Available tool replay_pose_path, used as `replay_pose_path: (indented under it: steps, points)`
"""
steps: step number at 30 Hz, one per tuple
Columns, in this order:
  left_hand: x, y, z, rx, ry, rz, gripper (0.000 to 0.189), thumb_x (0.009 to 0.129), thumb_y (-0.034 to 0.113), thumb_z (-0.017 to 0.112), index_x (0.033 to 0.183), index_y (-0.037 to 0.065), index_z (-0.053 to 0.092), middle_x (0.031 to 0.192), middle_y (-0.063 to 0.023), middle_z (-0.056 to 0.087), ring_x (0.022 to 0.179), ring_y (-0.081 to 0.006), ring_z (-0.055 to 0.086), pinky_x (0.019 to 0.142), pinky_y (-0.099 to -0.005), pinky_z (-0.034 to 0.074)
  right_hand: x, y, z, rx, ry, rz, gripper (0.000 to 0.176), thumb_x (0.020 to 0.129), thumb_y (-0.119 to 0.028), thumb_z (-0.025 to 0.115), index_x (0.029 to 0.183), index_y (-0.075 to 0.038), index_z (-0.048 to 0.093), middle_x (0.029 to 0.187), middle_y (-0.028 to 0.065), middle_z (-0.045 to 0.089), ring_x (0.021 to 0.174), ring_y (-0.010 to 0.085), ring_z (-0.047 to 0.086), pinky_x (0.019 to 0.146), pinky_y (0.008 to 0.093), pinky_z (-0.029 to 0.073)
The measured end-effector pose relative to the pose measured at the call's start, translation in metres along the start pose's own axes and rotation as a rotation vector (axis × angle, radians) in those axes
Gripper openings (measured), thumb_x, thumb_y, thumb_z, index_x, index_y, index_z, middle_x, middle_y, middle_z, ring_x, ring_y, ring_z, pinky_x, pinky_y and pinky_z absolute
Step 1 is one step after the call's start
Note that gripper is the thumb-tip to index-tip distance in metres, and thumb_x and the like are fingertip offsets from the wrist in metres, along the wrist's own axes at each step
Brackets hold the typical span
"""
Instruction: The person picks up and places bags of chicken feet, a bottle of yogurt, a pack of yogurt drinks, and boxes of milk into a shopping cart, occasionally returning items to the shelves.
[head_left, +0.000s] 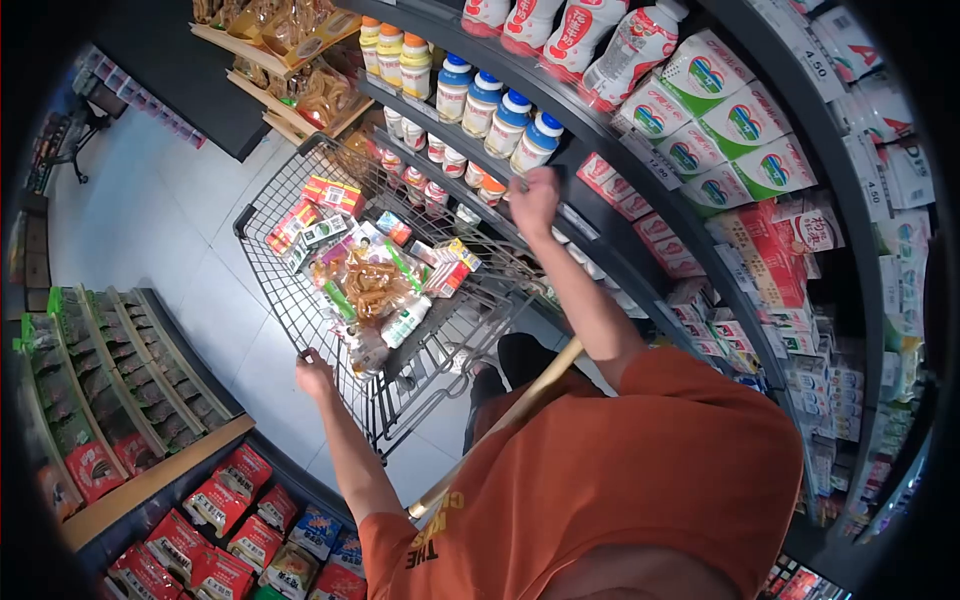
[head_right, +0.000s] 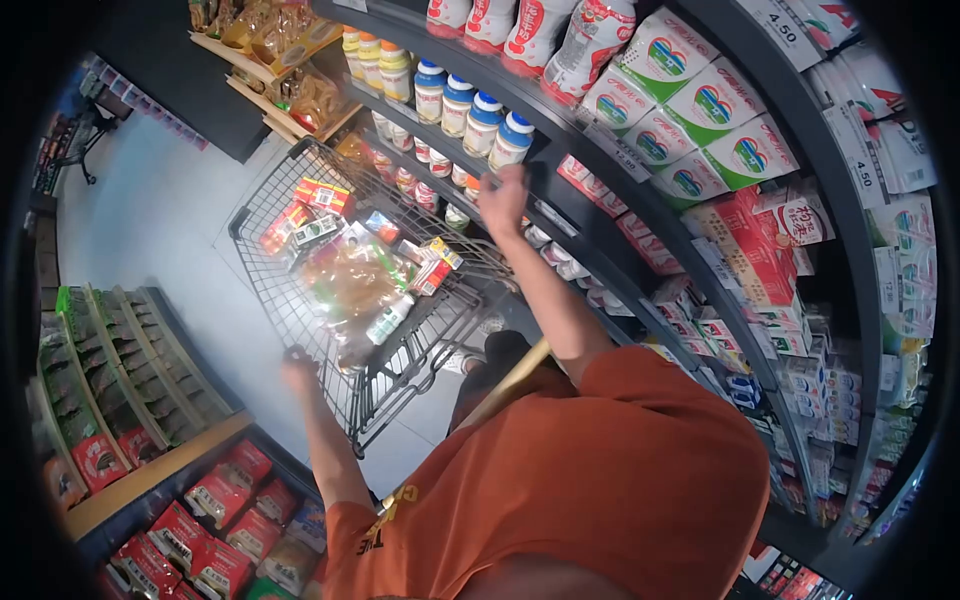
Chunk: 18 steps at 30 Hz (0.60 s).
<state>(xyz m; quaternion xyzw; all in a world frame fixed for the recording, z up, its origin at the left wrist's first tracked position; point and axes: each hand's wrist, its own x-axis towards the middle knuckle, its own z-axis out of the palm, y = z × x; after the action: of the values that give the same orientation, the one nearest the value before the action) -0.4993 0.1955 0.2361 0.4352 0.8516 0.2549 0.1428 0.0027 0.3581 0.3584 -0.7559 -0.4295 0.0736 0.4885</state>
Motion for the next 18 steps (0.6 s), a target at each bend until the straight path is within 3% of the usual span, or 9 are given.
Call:
replay_pose_path:
  steps: [2,5,6,7,9,12,13,16,18]
  points:
    - [-0.003,0.02,-0.011,0.071,-0.028,-0.073,0.029,0.093,0.027,0.067,0.104,0.001,0.066,0.061,-0.0109,0.066,0.049,-0.0205,0.064,0.05,-0.035,0.052,0.023,0.0,-0.016,-0.009,0.042,0.035,0.06,0.075,-0.021,0.079,0.118,0.004,0.048,0.109,0.0228,0.054,0.112,0.0407,0.049,0.098,0.0473,0.04]
    - [-0.008,0.038,-0.024,-0.152,-0.115,-0.241,0.034,0.093,0.028,0.069,0.11,-0.001,0.066,0.069,-0.0099,0.065,0.049,-0.0152,0.062,0.048,-0.0313,0.052,0.055,0.012,-0.005,-0.088,0.132,0.058,0.094,0.065,-0.03,0.087,0.137,0.002,0.036,0.129,0.0268,0.046,0.124,0.0399,0.04,0.109,0.0473,0.032]
    - [-0.005,0.035,-0.028,-0.1,-0.19,-0.236,0.04,0.09,0.03,0.071,0.115,-0.001,0.065,0.081,-0.016,0.07,0.064,-0.0245,0.069,0.062,-0.0369,0.057,0.068,0.017,-0.003,-0.071,0.104,0.053,0.1,0.064,-0.032,0.089,0.139,0.002,0.033,0.133,0.0274,0.044,0.128,0.0416,0.037,0.112,0.0494,0.029]
    - [-0.002,0.03,-0.03,-0.03,-0.128,-0.202,0.049,0.087,0.032,0.072,0.122,-0.001,0.061,0.093,-0.0206,0.068,0.081,-0.0305,0.066,0.075,-0.0398,0.053,0.084,0.012,-0.006,-0.057,0.113,-0.098,0.101,0.062,-0.034,0.09,0.139,0.002,0.036,0.14,0.0269,0.042,0.135,0.0417,0.034,0.114,0.0488,0.028]
    - [-0.002,0.019,-0.023,0.107,-0.03,-0.146,0.069,0.082,0.035,0.075,0.136,-0.001,0.052,0.118,-0.0297,0.064,0.115,-0.0425,0.06,0.1,-0.0457,0.046,0.096,0.005,-0.012,0.036,-0.07,0.017,0.093,0.064,-0.036,0.09,0.136,0.0,0.044,0.137,0.0229,0.052,0.129,0.0362,0.049,0.109,0.0434,0.038]
    - [-0.037,0.077,-0.05,0.062,0.107,-0.045,0.07,0.086,0.025,0.072,0.144,-0.001,0.041,0.131,-0.0313,0.054,0.122,-0.0436,0.053,0.105,-0.0449,0.041,0.113,0.037,0.009,0.036,-0.137,0.035,0.085,0.064,-0.038,0.09,0.131,-0.001,0.052,0.122,0.0199,0.065,0.113,0.0306,0.063,0.099,0.0392,0.047]
    - [-0.052,0.099,-0.06,-0.012,0.117,0.036,0.064,0.088,0.021,0.07,0.142,-0.001,0.044,0.131,-0.0297,0.054,0.123,-0.0417,0.052,0.106,-0.0446,0.04,0.11,0.024,-0.005,0.077,-0.227,0.064,0.082,0.067,-0.029,0.087,0.135,-0.004,0.048,0.132,0.0227,0.058,0.124,0.0363,0.056,0.104,0.0409,0.044]
    - [-0.083,0.151,-0.08,-0.248,0.06,0.283,0.037,0.09,0.01,0.065,0.125,0.0,0.061,0.127,-0.0218,0.06,0.114,-0.0404,0.059,0.1,-0.0414,0.046,0.079,0.011,-0.025,0.212,-0.257,-0.195,0.075,0.07,-0.019,0.085,0.134,-0.005,0.049,0.129,0.0214,0.059,0.121,0.0352,0.058,0.101,0.0396,0.046]
    - [-0.109,0.188,-0.097,-0.275,-0.001,0.328,0.03,0.09,0.006,0.063,0.12,0.001,0.064,0.122,-0.0197,0.063,0.109,-0.0375,0.062,0.096,-0.0403,0.048,0.046,-0.006,-0.041,0.188,-0.238,-0.321,0.068,0.073,-0.011,0.083,0.132,-0.004,0.05,0.121,0.0194,0.062,0.115,0.0357,0.06,0.098,0.0398,0.048]
